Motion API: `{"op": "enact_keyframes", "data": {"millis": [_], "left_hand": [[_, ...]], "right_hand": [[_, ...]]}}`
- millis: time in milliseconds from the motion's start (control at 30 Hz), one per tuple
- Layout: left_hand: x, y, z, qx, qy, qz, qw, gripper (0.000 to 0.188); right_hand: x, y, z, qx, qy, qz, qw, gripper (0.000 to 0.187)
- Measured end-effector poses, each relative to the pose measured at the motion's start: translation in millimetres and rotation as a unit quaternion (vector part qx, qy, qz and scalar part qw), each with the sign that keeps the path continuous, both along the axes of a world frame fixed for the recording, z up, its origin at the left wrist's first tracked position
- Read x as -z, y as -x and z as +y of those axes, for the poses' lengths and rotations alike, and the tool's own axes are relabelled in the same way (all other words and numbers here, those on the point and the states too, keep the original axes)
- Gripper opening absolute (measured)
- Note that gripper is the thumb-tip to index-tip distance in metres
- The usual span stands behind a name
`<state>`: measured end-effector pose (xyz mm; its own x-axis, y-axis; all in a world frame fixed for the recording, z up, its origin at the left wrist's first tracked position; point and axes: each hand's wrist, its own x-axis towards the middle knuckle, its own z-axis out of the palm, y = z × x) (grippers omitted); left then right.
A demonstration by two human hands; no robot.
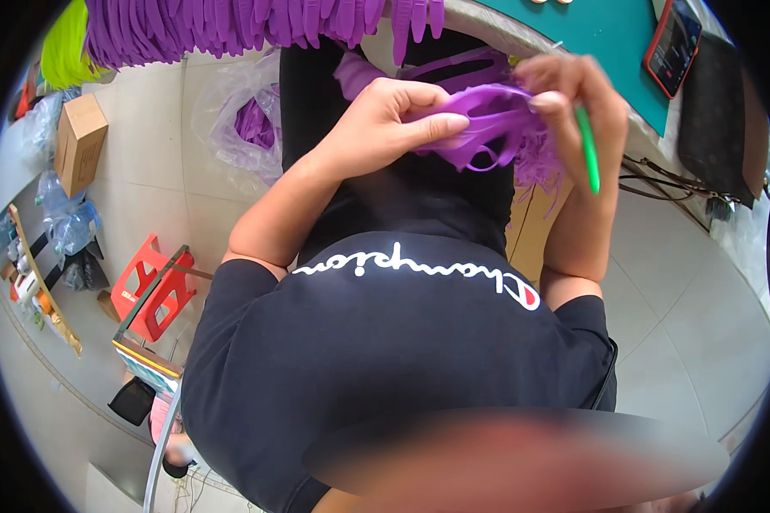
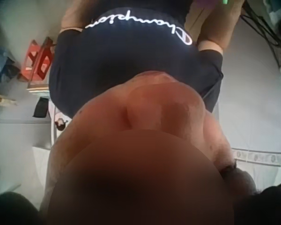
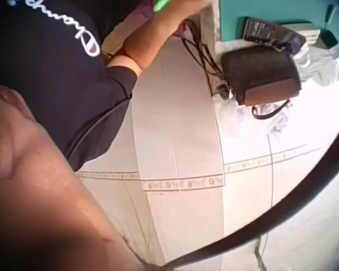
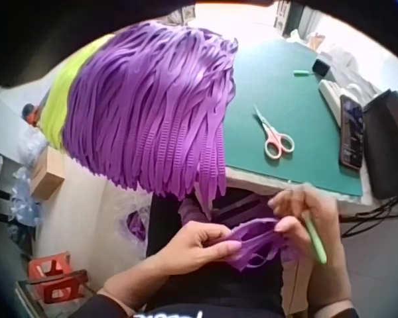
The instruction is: Group and tie purple fabric fringe strips using a crochet hook and scissors.
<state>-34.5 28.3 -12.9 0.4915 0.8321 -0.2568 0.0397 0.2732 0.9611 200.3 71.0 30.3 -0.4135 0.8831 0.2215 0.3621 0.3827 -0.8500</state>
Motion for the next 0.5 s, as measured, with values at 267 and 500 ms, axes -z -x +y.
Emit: {"op": "enact_keyframes", "data": {"millis": [267, 500], "left_hand": [[-10.4, -5.9, -10.1, -0.062, 0.181, -0.253, 0.948, 0.023], [-9.5, -7.9, -13.5, -0.108, 0.1, -0.199, 0.969, 0.021]], "right_hand": [[-39.4, 9.4, 56.5, 0.137, -0.232, -0.128, 0.955, 0.016], [-22.1, 30.6, 74.3, 0.095, -0.166, -0.261, 0.946, 0.017]]}}
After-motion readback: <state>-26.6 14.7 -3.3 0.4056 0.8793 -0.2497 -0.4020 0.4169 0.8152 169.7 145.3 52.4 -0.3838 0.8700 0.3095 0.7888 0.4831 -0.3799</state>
